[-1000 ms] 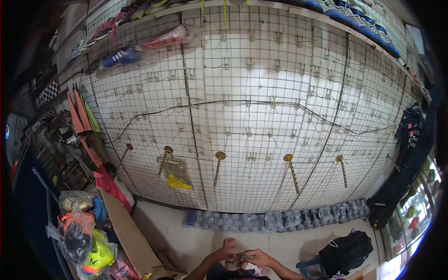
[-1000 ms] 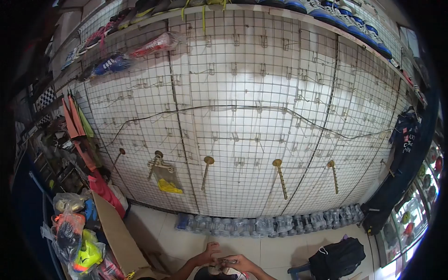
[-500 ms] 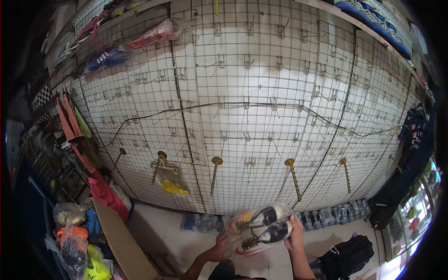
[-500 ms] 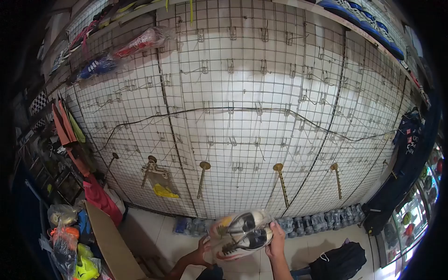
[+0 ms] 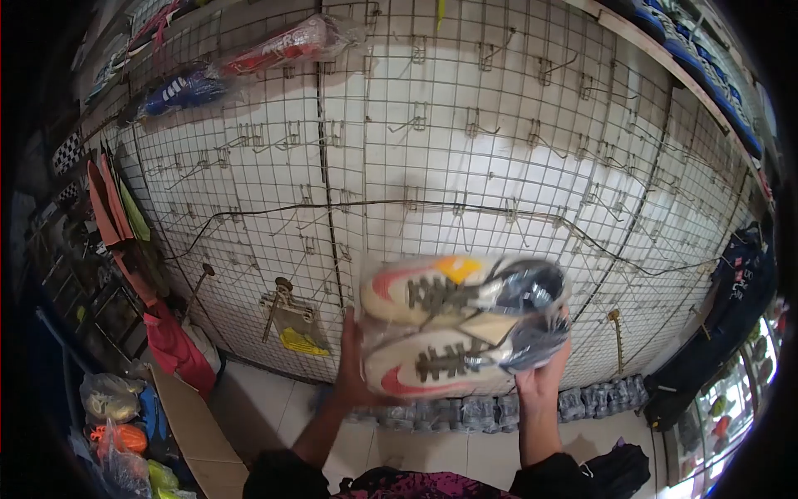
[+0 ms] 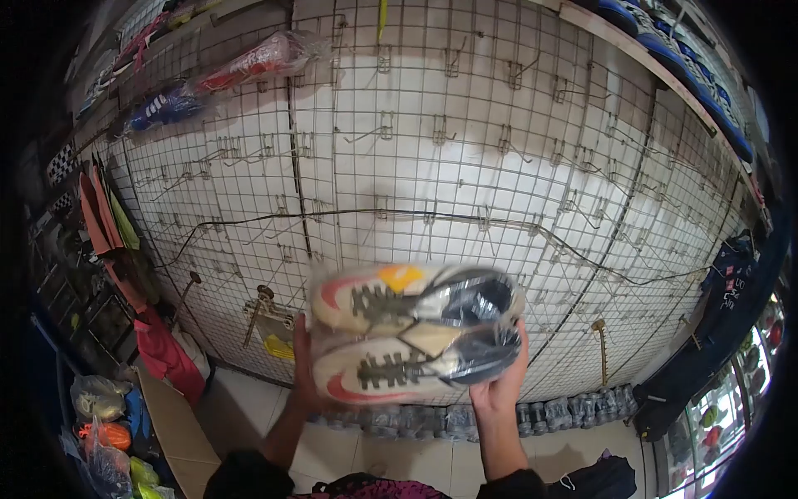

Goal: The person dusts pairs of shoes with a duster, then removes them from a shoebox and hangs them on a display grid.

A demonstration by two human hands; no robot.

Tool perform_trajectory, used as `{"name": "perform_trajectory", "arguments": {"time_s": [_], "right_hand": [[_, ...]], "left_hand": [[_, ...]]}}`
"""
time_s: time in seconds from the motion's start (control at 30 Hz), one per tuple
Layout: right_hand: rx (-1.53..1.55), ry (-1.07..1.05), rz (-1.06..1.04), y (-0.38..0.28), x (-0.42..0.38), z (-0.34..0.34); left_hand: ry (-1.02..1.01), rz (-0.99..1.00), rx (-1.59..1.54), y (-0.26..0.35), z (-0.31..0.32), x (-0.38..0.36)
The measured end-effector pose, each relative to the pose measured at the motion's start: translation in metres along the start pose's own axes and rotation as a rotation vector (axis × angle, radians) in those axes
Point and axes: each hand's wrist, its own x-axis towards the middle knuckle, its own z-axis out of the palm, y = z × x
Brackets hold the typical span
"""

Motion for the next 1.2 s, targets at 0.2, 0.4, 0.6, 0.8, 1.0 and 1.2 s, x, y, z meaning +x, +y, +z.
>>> {"name": "perform_trajectory", "arguments": {"time_s": [0.2,0.4,0.6,0.8,1.0,1.2], "right_hand": [[-0.249,-0.073,-0.235,0.006,0.084,0.108],[-0.304,-0.421,-0.135,0.010,0.187,0.228],[-0.557,-0.446,-0.250,0.013,0.225,0.292],[-0.661,-0.400,-0.282,0.006,0.282,0.289],[-0.752,-0.370,-0.288,0.000,0.296,0.274],[-0.825,-0.138,-0.216,0.010,0.282,0.296]], "left_hand": [[-0.044,0.351,0.169,0.052,-0.048,0.150],[0.149,0.623,0.393,0.099,-0.098,0.258],[0.114,0.616,0.164,0.141,-0.105,0.327],[0.112,0.652,0.185,0.141,-0.105,0.347],[0.089,0.636,0.151,0.126,-0.101,0.340],[0.105,0.598,0.085,0.126,-0.094,0.359]]}}
